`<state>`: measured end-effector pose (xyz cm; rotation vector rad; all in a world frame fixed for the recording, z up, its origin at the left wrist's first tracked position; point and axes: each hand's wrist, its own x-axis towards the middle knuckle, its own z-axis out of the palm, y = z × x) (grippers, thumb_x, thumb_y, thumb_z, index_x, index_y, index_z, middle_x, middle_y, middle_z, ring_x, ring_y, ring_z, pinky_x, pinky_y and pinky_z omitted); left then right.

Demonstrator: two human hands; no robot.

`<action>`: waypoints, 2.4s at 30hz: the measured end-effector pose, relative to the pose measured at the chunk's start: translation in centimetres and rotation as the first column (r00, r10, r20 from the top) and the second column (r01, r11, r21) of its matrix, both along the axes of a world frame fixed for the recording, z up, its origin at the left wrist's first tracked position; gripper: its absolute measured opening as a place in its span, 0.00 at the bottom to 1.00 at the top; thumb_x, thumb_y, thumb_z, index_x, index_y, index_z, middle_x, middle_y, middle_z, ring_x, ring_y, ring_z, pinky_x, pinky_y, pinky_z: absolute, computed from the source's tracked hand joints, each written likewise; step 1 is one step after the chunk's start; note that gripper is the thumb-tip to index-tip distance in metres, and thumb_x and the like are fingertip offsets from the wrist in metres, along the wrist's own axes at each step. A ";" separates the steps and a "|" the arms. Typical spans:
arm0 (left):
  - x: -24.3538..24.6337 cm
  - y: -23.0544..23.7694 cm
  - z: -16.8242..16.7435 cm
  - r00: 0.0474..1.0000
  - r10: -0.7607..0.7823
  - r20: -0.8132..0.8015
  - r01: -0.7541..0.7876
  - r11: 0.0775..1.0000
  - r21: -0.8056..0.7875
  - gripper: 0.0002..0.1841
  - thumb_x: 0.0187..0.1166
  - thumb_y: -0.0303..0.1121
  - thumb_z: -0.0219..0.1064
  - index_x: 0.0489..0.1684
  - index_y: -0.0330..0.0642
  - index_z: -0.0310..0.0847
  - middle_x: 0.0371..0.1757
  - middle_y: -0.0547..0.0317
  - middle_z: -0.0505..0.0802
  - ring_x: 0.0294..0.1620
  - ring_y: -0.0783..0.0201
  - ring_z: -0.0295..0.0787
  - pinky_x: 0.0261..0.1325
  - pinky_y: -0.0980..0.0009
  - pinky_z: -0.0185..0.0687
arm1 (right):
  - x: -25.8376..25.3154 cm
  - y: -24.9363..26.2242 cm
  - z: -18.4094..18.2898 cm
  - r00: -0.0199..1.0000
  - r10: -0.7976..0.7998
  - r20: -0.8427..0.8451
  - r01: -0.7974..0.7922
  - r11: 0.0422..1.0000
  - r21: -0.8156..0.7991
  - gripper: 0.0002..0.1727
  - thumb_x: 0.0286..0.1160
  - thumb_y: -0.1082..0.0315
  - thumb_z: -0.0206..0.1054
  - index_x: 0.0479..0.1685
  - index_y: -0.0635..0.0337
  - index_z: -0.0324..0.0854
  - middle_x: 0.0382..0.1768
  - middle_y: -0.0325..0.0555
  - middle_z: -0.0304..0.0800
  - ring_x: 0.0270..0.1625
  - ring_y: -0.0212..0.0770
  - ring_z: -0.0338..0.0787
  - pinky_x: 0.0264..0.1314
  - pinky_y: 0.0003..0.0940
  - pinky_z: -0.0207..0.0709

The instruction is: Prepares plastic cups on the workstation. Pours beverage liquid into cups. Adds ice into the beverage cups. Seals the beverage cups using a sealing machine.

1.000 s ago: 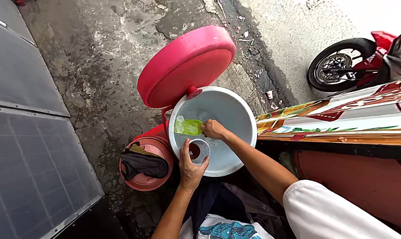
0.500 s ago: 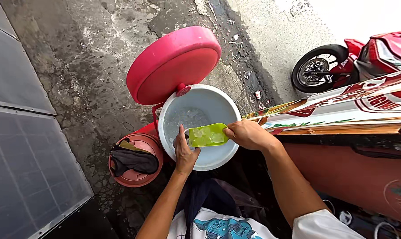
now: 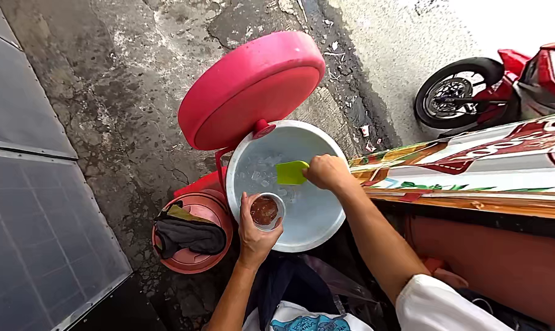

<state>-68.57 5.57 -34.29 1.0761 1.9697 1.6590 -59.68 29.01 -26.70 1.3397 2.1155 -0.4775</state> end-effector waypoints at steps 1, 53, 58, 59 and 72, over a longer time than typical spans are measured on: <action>-0.2 -0.4 -0.4 1.000 -0.004 0.002 0.004 0.999 0.033 0.65 0.43 0.32 0.92 0.86 0.21 0.46 0.69 0.33 0.85 0.75 0.52 0.82 0.80 0.60 0.78 | -1.4 0.2 -5.3 0.996 -0.092 -0.008 0.092 0.995 -0.039 0.23 0.84 0.55 0.64 0.39 0.71 0.86 0.44 0.70 0.90 0.53 0.70 0.90 0.48 0.72 0.78; 2.9 4.7 1.6 0.998 -0.061 -0.027 0.058 0.993 -0.100 0.71 0.43 0.27 0.89 0.96 0.37 0.37 0.74 0.42 0.85 0.74 0.54 0.84 0.77 0.55 0.79 | 7.5 -6.5 16.4 0.947 0.305 -0.106 -0.272 0.931 0.244 0.28 0.86 0.47 0.63 0.19 0.59 0.80 0.20 0.53 0.83 0.31 0.59 0.88 0.29 0.58 0.75; 3.1 3.9 2.4 0.996 -0.081 -0.046 0.080 0.996 -0.034 0.72 0.38 0.26 0.90 0.96 0.38 0.39 0.73 0.43 0.86 0.74 0.56 0.85 0.76 0.56 0.81 | 14.8 -6.9 11.0 0.947 0.061 -0.317 -0.033 0.995 0.092 0.30 0.90 0.44 0.54 0.29 0.59 0.84 0.29 0.53 0.89 0.41 0.58 0.91 0.45 0.63 0.78; 3.3 3.7 2.7 0.996 -0.089 -0.023 0.089 0.996 -0.018 0.72 0.39 0.27 0.90 0.96 0.39 0.39 0.74 0.45 0.85 0.74 0.58 0.85 0.76 0.57 0.82 | 16.0 -7.4 9.9 0.934 0.022 -0.357 -0.003 0.999 0.054 0.31 0.91 0.43 0.52 0.31 0.60 0.85 0.31 0.53 0.90 0.43 0.57 0.91 0.49 0.64 0.78; 3.3 1.8 4.2 0.993 0.039 0.107 -0.043 0.999 0.033 0.66 0.44 0.29 0.88 0.95 0.43 0.45 0.71 0.49 0.87 0.71 0.61 0.85 0.75 0.61 0.81 | 17.5 -10.3 7.6 0.935 -0.030 -0.354 0.050 0.998 0.048 0.26 0.88 0.47 0.57 0.35 0.62 0.85 0.35 0.57 0.90 0.45 0.59 0.91 0.49 0.63 0.79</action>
